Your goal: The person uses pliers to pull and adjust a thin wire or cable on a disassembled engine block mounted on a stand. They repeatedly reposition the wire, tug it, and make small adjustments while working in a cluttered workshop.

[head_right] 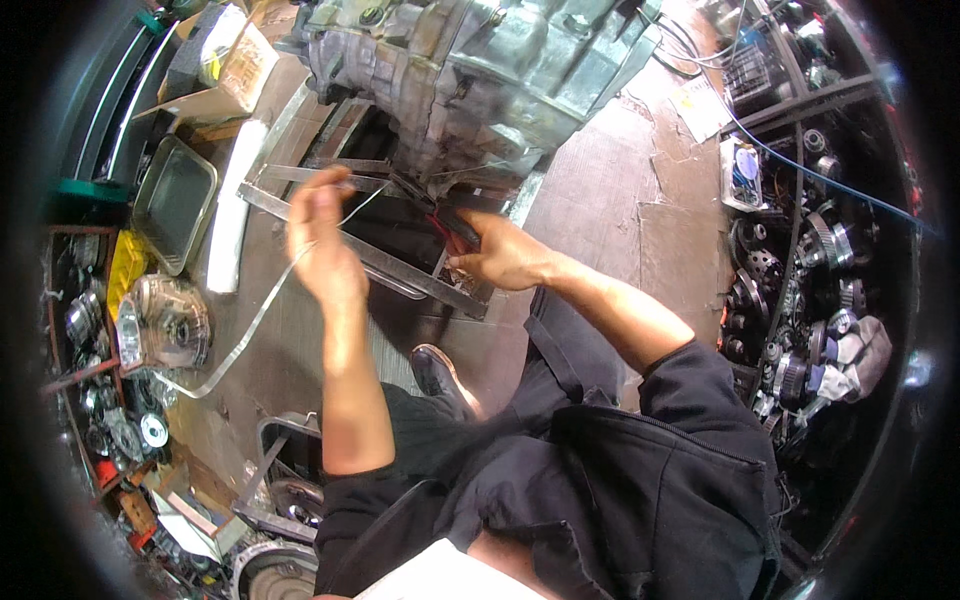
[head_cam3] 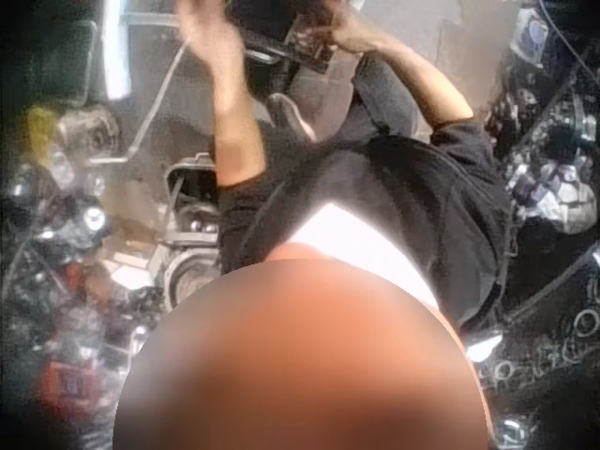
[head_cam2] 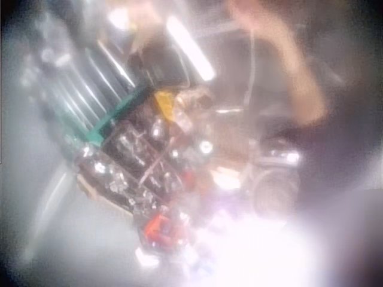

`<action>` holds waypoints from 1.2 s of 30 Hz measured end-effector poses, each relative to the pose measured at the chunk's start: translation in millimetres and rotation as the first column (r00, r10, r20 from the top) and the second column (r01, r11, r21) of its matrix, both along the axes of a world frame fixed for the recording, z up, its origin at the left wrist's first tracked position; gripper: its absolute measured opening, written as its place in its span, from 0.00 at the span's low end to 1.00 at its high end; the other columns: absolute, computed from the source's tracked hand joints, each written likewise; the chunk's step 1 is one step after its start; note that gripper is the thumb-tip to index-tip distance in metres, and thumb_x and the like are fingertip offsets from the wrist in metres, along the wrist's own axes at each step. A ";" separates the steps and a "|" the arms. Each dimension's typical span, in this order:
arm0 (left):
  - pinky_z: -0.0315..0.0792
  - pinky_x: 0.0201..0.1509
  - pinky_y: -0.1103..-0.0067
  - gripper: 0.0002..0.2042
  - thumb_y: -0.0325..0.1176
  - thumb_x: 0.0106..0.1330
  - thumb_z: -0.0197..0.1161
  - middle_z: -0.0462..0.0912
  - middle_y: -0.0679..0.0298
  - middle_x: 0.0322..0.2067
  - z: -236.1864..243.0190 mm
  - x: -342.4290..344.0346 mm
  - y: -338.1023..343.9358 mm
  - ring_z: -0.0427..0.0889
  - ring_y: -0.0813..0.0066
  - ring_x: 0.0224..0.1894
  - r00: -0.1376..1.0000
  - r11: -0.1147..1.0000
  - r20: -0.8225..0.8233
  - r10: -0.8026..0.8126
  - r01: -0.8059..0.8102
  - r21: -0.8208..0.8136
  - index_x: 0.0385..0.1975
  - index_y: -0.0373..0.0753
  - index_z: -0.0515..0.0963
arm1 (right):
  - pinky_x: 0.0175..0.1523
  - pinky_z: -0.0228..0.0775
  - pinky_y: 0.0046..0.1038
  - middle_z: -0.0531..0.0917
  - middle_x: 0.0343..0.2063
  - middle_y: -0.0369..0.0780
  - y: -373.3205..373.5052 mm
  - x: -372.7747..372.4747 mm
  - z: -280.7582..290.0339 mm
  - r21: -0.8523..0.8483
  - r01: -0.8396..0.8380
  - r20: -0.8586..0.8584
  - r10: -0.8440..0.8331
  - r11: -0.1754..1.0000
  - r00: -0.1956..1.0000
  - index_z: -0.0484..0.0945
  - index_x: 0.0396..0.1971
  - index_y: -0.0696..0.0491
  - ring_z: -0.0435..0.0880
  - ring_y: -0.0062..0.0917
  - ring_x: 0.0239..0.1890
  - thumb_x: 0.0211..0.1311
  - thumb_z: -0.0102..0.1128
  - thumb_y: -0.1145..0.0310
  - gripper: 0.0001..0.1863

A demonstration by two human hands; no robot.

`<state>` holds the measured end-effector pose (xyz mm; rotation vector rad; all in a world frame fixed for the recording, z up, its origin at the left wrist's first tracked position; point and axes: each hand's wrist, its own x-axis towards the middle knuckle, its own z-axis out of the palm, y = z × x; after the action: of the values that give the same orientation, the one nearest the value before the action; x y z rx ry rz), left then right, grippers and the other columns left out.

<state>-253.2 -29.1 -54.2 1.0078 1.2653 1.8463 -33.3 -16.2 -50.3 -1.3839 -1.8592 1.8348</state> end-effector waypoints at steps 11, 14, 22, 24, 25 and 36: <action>0.77 0.51 0.80 0.11 0.28 0.70 0.66 0.88 0.60 0.38 45.5 4.5 -47.5 0.85 0.77 0.42 0.957 0.926 -0.229 -0.181 0.087 -0.367 0.48 0.31 0.84 | 0.29 0.70 0.24 0.76 0.26 0.33 48.0 31.2 -23.3 -0.022 -0.373 -0.287 0.351 0.928 0.891 0.71 0.43 0.53 0.76 0.17 0.24 0.63 0.65 0.71 0.13; 0.76 0.54 0.79 0.11 0.28 0.72 0.63 0.89 0.59 0.43 58.7 10.9 -63.7 0.86 0.75 0.47 0.856 0.908 -0.474 -0.206 -0.013 -0.419 0.50 0.34 0.84 | 0.30 0.72 0.24 0.74 0.29 0.34 60.0 33.8 -26.1 -0.041 -0.389 -0.271 0.364 0.921 0.891 0.69 0.40 0.53 0.75 0.17 0.25 0.62 0.66 0.75 0.13; 0.76 0.58 0.77 0.13 0.29 0.79 0.54 0.88 0.57 0.50 87.1 39.2 -105.6 0.86 0.72 0.52 0.721 0.928 -0.690 -0.067 -0.209 -0.308 0.57 0.35 0.80 | 0.26 0.68 0.25 0.73 0.29 0.35 62.7 31.9 -47.1 -0.267 -0.483 -0.600 0.249 0.834 0.760 0.67 0.37 0.52 0.72 0.18 0.25 0.61 0.65 0.80 0.15; 0.76 0.62 0.73 0.13 0.29 0.80 0.51 0.84 0.54 0.55 85.2 46.9 -108.0 0.84 0.66 0.57 0.789 0.957 -0.614 0.018 -0.191 -0.217 0.57 0.32 0.77 | 0.26 0.69 0.24 0.74 0.29 0.35 62.0 28.8 -53.0 -0.257 -0.459 -0.585 0.241 0.850 0.774 0.67 0.37 0.52 0.73 0.18 0.25 0.61 0.65 0.81 0.15; 0.76 0.66 0.65 0.13 0.28 0.81 0.48 0.81 0.49 0.58 81.5 48.7 -107.0 0.81 0.59 0.61 0.850 0.961 -0.525 0.047 -0.182 -0.209 0.56 0.30 0.75 | 0.26 0.70 0.24 0.74 0.28 0.35 62.0 27.2 -55.6 -0.245 -0.428 -0.545 0.242 0.870 0.803 0.67 0.37 0.52 0.73 0.18 0.25 0.61 0.65 0.81 0.15; 0.60 0.77 0.56 0.21 0.35 0.73 0.64 0.70 0.42 0.67 66.4 -22.8 -124.1 0.66 0.48 0.73 0.931 0.966 -0.270 -0.247 0.213 -0.148 0.62 0.31 0.75 | 0.29 0.73 0.26 0.76 0.30 0.36 66.8 30.2 -47.0 -0.205 -0.490 -0.523 0.328 0.848 0.787 0.69 0.38 0.53 0.78 0.21 0.25 0.60 0.64 0.82 0.13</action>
<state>-276.1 -153.3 12.1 1.3343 1.3382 1.4680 -3.2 50.7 -97.4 -0.5018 -1.7302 2.5153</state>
